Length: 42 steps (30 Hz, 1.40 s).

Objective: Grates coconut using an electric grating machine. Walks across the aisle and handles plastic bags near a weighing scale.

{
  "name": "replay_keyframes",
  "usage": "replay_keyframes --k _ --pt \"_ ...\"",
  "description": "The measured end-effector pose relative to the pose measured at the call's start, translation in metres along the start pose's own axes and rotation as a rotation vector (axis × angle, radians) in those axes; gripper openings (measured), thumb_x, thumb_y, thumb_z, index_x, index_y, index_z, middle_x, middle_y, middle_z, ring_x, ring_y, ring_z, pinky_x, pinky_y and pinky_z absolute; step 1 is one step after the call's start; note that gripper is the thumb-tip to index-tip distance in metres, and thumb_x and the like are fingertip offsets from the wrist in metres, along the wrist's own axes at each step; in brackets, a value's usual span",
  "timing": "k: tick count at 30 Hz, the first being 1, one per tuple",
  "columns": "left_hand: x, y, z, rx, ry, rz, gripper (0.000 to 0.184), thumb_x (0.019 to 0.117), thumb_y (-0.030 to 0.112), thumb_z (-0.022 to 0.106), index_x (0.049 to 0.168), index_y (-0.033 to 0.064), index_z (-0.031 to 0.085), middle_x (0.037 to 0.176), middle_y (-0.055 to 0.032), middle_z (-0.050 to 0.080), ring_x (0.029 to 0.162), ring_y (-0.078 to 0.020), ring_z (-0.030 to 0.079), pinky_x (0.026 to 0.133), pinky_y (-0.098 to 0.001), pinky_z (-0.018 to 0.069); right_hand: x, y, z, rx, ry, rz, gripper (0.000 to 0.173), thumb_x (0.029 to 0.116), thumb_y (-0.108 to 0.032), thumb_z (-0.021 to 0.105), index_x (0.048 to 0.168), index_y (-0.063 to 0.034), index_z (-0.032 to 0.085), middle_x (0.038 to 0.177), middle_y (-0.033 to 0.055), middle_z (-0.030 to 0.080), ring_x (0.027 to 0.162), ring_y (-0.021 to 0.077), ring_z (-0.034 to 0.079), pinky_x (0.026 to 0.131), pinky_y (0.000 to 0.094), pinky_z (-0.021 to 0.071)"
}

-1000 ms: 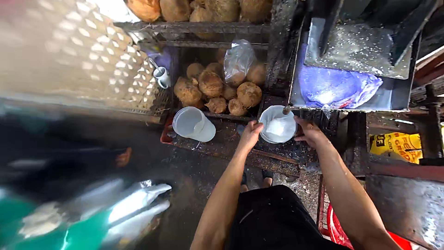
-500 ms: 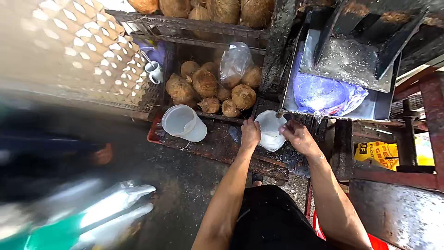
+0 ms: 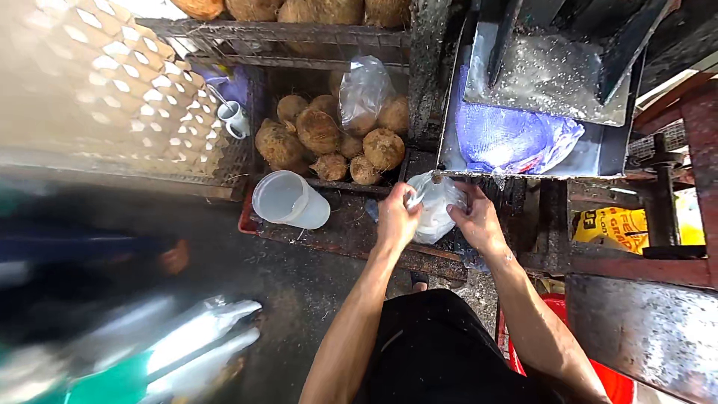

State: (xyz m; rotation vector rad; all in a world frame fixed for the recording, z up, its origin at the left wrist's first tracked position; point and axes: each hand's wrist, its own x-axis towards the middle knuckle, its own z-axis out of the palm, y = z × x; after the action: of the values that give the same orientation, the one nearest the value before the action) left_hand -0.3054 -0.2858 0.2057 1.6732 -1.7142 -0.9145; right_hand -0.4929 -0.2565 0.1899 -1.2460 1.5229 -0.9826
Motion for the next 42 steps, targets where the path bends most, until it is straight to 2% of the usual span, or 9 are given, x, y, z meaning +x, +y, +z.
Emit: replay_keyframes --k 4,8,11,16,26,29,34,39,42 --pt "-0.022 0.006 0.023 -0.224 -0.413 0.02 0.049 0.0919 0.015 0.07 0.138 0.0047 0.058 0.107 -0.0106 0.073 0.099 -0.0176 0.071 0.095 -0.0413 0.0573 -0.027 0.001 -0.003 0.105 -0.18 -0.208 0.026 0.0985 -0.017 0.062 0.117 -0.0002 0.067 0.103 0.0083 0.073 0.083 0.0127 0.071 0.076 0.0308 0.0621" --pt "-0.017 0.003 0.031 -0.356 -0.476 0.023 0.018 0.0973 0.02 0.066 0.099 0.0038 0.073 0.085 -0.0019 0.069 0.078 -0.0072 0.064 0.077 -0.0313 0.0549 -0.035 -0.008 -0.023 -0.067 -0.011 -0.316 0.032 0.1014 -0.022 0.058 0.12 0.0012 0.068 0.103 0.0084 0.073 0.089 0.0119 0.071 0.08 0.0324 0.0625" --pt "-0.012 0.001 0.015 -0.532 -0.281 -0.084 0.015 0.1 0.013 0.061 0.104 0.0029 0.072 0.081 -0.0039 0.067 0.066 -0.0093 0.06 0.065 -0.0302 0.0543 -0.017 0.001 -0.022 -0.358 0.233 -0.077 0.043 0.0986 -0.028 0.059 0.13 0.0022 0.061 0.1 0.0163 0.071 0.082 0.0235 0.07 0.075 0.045 0.0597" --pt "-0.012 0.026 -0.016 -0.83 -0.14 0.008 0.014 0.1033 0.014 0.058 0.107 0.0083 0.07 0.077 -0.002 0.064 0.056 -0.0082 0.053 0.051 -0.0251 0.0485 0.028 0.018 0.008 -0.61 -0.185 0.408 0.053 0.1008 -0.031 0.058 0.142 0.002 0.051 0.131 0.0299 0.06 0.124 0.0461 0.058 0.103 0.0661 0.0455" --pt "-0.108 0.04 -0.178 -1.114 0.003 0.171 0.014 0.0954 0.007 0.063 0.1 0.0172 0.072 0.075 0.0013 0.068 0.054 -0.0037 0.058 0.05 -0.0195 0.0511 -0.044 -0.04 0.0 -0.552 -0.079 -0.025 0.08 0.0941 -0.044 0.068 0.157 -0.0049 0.037 0.103 0.0169 0.069 0.084 0.0308 0.069 0.076 0.0551 0.0584" --pt "-0.134 0.014 -0.176 -1.006 -0.016 0.102 0.015 0.0982 -0.001 0.056 0.108 0.0031 0.068 0.083 -0.0017 0.07 0.063 -0.0053 0.063 0.058 -0.0227 0.056 -0.106 -0.087 0.074 -0.398 -0.387 -0.344 0.098 0.0813 -0.04 0.082 0.155 0.0018 0.032 0.105 0.008 0.068 0.08 0.0111 0.066 0.071 0.0317 0.0591" --pt "-0.208 -0.068 -0.253 -0.159 -0.081 0.299 0.019 0.0964 0.015 0.065 0.11 0.0008 0.067 0.086 -0.012 0.07 0.079 -0.0227 0.068 0.074 -0.0449 0.0567 -0.16 -0.094 0.234 -0.264 -0.395 -0.477 0.045 0.0844 -0.019 0.072 0.116 0.0129 0.064 0.108 0.0178 0.071 0.104 0.0145 0.068 0.098 0.0344 0.0542" --pt "-0.328 -0.22 -0.335 -0.366 0.164 0.065 0.123 0.0695 0.022 0.09 0.163 0.0028 0.012 0.14 -0.0168 0.059 0.126 -0.0276 0.059 0.105 -0.0456 0.0509 -0.194 -0.132 0.349 -0.269 -0.807 -0.631 0.028 0.091 -0.022 0.066 0.104 0.0015 0.073 0.095 0.0074 0.075 0.089 0.0085 0.071 0.085 0.0333 0.0606" --pt "-0.355 -0.257 -0.32 -0.442 0.276 0.103 0.102 0.0653 0.014 0.092 0.152 -0.005 0.042 0.147 -0.0189 0.056 0.137 -0.0256 0.053 0.119 -0.0428 0.0405 -0.226 -0.151 0.424 -0.287 -0.983 -0.94 0.028 0.092 -0.033 0.064 0.09 -0.0084 0.076 0.084 0.0023 0.075 0.082 0.0081 0.072 0.076 0.0323 0.0616"
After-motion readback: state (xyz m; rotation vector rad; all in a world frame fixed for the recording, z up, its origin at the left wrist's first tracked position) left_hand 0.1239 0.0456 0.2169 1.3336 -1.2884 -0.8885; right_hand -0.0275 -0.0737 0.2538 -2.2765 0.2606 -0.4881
